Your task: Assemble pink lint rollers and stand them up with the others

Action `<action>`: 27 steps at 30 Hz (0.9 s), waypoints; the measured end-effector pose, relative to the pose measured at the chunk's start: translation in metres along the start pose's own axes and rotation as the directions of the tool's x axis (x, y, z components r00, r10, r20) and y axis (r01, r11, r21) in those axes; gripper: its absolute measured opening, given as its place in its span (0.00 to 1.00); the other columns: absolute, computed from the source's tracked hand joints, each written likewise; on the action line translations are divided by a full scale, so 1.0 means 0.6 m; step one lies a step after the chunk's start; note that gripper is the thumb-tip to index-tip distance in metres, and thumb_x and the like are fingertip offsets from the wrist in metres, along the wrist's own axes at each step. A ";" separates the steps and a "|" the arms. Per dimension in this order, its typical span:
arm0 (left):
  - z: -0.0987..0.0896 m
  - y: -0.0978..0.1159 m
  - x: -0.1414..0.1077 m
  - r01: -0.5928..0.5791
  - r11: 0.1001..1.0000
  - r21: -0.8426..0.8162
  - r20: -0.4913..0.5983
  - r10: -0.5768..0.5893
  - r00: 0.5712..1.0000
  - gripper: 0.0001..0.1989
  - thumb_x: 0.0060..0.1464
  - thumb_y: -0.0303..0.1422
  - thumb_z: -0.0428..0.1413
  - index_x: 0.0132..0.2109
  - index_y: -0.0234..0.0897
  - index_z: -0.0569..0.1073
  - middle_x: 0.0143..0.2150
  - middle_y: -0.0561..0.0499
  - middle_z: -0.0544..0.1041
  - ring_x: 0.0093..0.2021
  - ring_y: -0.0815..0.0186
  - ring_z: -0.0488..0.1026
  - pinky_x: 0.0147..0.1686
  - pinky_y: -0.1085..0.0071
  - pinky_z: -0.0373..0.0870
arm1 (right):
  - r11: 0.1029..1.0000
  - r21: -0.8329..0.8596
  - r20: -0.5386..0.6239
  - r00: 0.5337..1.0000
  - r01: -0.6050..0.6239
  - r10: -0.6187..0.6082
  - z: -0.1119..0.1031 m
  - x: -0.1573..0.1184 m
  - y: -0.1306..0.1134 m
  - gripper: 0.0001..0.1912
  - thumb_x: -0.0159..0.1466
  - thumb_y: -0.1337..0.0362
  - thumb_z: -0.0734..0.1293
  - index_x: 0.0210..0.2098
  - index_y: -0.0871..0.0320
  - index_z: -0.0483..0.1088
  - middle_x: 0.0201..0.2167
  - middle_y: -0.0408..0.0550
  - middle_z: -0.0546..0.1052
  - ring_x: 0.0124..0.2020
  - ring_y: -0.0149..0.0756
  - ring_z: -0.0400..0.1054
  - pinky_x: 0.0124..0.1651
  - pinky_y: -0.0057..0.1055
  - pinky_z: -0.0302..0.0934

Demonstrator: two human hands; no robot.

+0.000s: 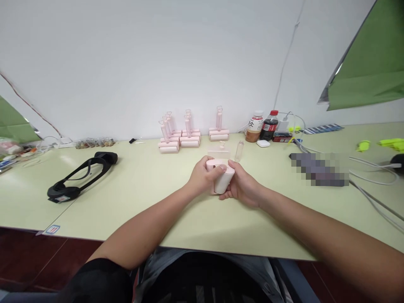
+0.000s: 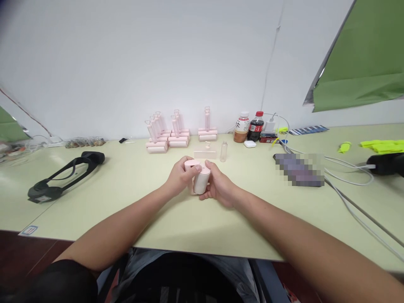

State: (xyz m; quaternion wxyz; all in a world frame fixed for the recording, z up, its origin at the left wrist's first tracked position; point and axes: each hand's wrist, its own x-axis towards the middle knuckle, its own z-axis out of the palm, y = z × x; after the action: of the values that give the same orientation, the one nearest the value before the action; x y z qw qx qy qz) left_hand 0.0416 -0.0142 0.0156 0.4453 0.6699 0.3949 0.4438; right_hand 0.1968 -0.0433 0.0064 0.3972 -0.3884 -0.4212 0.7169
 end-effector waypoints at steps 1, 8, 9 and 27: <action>0.000 0.001 0.003 0.033 0.999 -0.026 -0.006 -0.033 0.999 0.18 0.48 0.45 0.60 0.35 0.36 0.67 0.30 0.55 0.69 0.31 0.69 0.66 0.29 0.73 0.61 | 1.000 -0.013 0.011 1.000 -0.007 0.007 -0.001 0.000 0.000 0.30 0.64 0.38 0.54 0.49 0.53 0.69 0.35 0.50 0.76 0.32 0.40 0.69 0.32 0.36 0.68; -0.008 0.010 0.007 0.121 0.975 -0.186 0.075 -0.109 0.991 0.11 0.46 0.38 0.58 0.31 0.36 0.66 0.27 0.56 0.66 0.28 0.70 0.64 0.29 0.73 0.59 | 0.978 -0.190 0.037 0.996 0.089 -0.084 -0.009 -0.001 0.004 0.29 0.63 0.38 0.56 0.48 0.53 0.67 0.37 0.50 0.74 0.35 0.38 0.66 0.32 0.32 0.64; -0.010 0.010 0.007 0.108 0.975 -0.196 0.102 -0.089 0.991 0.12 0.45 0.37 0.59 0.32 0.35 0.66 0.27 0.56 0.66 0.29 0.70 0.64 0.30 0.73 0.59 | 0.958 -0.255 0.025 0.992 0.129 -0.127 -0.012 0.000 0.004 0.27 0.63 0.39 0.57 0.46 0.54 0.67 0.35 0.49 0.73 0.33 0.38 0.65 0.31 0.32 0.63; -0.046 -0.026 0.020 -0.114 0.968 0.222 0.397 0.017 0.918 0.21 0.49 0.48 0.60 0.40 0.38 0.66 0.31 0.55 0.69 0.29 0.70 0.63 0.29 0.73 0.60 | 0.147 -0.989 -0.031 0.919 0.030 -0.393 -0.037 0.002 -0.030 0.26 0.62 0.40 0.59 0.38 0.56 0.72 0.38 0.54 0.74 0.38 0.45 0.67 0.38 0.35 0.55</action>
State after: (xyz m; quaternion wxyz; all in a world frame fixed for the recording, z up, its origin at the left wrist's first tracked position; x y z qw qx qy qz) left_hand 0.0171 0.0083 0.0092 0.4154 0.8069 0.3261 0.2645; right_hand 0.2204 -0.0296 0.0149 0.2097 -0.5844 -0.7688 0.1532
